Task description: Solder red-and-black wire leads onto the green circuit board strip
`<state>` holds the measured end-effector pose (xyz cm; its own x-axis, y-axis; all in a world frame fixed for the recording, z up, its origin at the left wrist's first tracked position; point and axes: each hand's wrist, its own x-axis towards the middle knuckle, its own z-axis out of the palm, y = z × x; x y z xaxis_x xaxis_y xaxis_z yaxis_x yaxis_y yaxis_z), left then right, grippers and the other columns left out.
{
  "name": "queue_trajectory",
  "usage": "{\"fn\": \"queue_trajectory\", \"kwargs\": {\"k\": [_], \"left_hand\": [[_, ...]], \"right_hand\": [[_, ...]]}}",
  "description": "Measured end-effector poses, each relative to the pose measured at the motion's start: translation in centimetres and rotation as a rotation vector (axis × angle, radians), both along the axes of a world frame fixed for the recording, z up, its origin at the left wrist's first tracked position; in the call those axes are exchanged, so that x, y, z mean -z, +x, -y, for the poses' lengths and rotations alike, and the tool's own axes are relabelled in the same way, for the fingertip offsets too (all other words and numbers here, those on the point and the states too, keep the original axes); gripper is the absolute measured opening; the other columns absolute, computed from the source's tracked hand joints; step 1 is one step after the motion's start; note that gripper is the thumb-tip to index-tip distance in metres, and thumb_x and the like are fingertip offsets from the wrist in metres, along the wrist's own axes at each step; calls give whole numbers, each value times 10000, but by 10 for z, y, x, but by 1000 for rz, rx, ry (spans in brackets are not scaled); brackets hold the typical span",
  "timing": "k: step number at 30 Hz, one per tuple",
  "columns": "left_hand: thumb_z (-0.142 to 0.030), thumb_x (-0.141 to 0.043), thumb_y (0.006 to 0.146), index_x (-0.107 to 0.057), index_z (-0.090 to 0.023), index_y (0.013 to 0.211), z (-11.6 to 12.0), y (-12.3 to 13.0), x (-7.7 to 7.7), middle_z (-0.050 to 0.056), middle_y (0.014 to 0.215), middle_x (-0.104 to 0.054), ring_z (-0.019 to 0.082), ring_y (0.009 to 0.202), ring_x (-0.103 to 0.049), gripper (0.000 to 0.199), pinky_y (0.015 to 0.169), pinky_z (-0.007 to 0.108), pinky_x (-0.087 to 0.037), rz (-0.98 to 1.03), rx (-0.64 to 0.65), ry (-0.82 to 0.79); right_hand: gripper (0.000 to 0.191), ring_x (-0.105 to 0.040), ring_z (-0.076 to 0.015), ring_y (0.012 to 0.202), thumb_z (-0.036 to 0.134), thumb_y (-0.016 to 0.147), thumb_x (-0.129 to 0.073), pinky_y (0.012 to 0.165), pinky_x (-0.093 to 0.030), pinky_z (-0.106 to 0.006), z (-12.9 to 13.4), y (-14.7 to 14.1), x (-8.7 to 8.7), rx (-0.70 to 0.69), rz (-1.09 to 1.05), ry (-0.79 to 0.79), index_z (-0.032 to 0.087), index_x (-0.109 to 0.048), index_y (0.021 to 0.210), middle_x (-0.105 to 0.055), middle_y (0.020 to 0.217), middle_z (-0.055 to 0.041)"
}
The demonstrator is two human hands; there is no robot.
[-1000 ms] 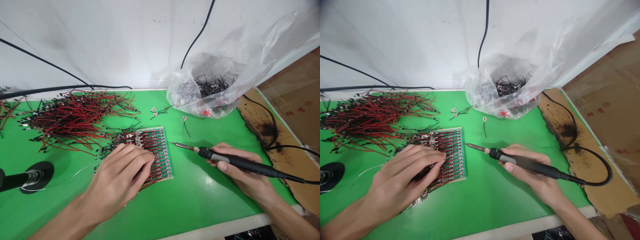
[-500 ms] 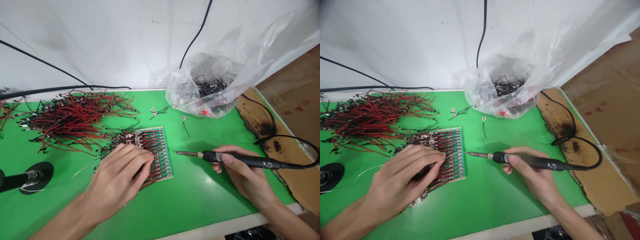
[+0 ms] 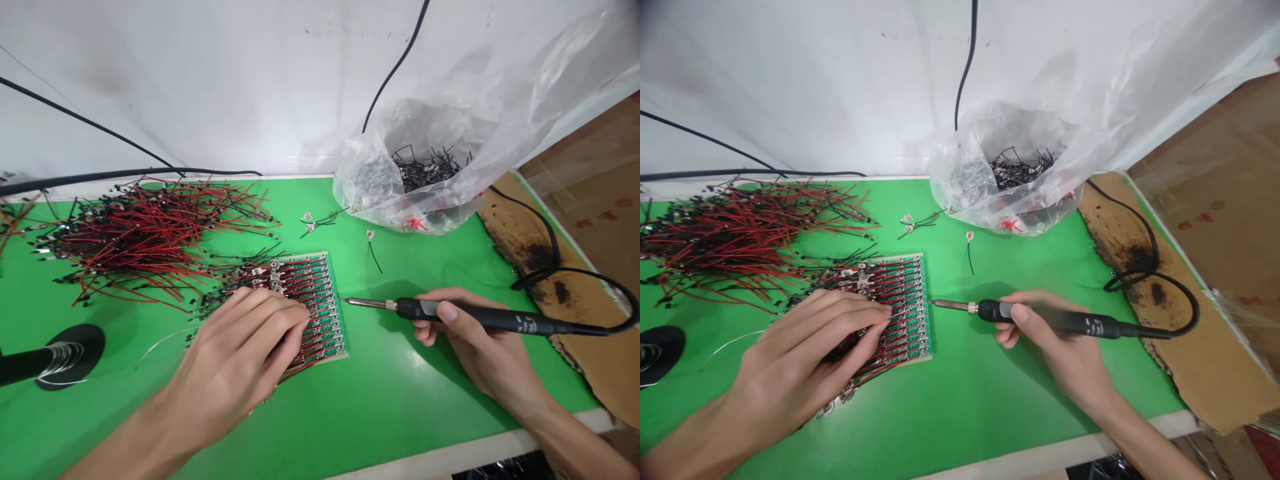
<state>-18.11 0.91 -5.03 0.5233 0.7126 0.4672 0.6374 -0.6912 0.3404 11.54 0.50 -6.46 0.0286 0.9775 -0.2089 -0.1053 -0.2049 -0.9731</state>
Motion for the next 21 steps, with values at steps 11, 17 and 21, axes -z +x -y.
{"fn": "queue_trajectory", "kwargs": {"k": [11,17,21], "left_hand": [[-19,-673,895,-630,-141,1136,0,-1,0,29,1048,-702,135,986,-615,272,937,337,-478,-23,23,12],[-21,-676,894,-636,-136,1130,0,-1,1,30,1050,-707,138,984,-619,266,935,338,-479,-26,26,24],[-12,-674,887,-638,-128,1139,0,-2,1,40,1053,-706,147,988,-616,280,933,340,-477,-40,34,21]], "right_hand": [[190,-728,-137,653,415,916,-753,629,-608,-208,-1,10,10,-92,61,77,251,-807,994,-775,772,-39],[177,-741,-153,660,366,951,-717,616,-621,-226,-3,14,17,-140,77,146,229,-797,1029,-778,784,-51],[224,-723,-155,658,409,909,-759,620,-612,-233,-1,8,11,-69,59,60,205,-796,994,-767,765,-57]]}}
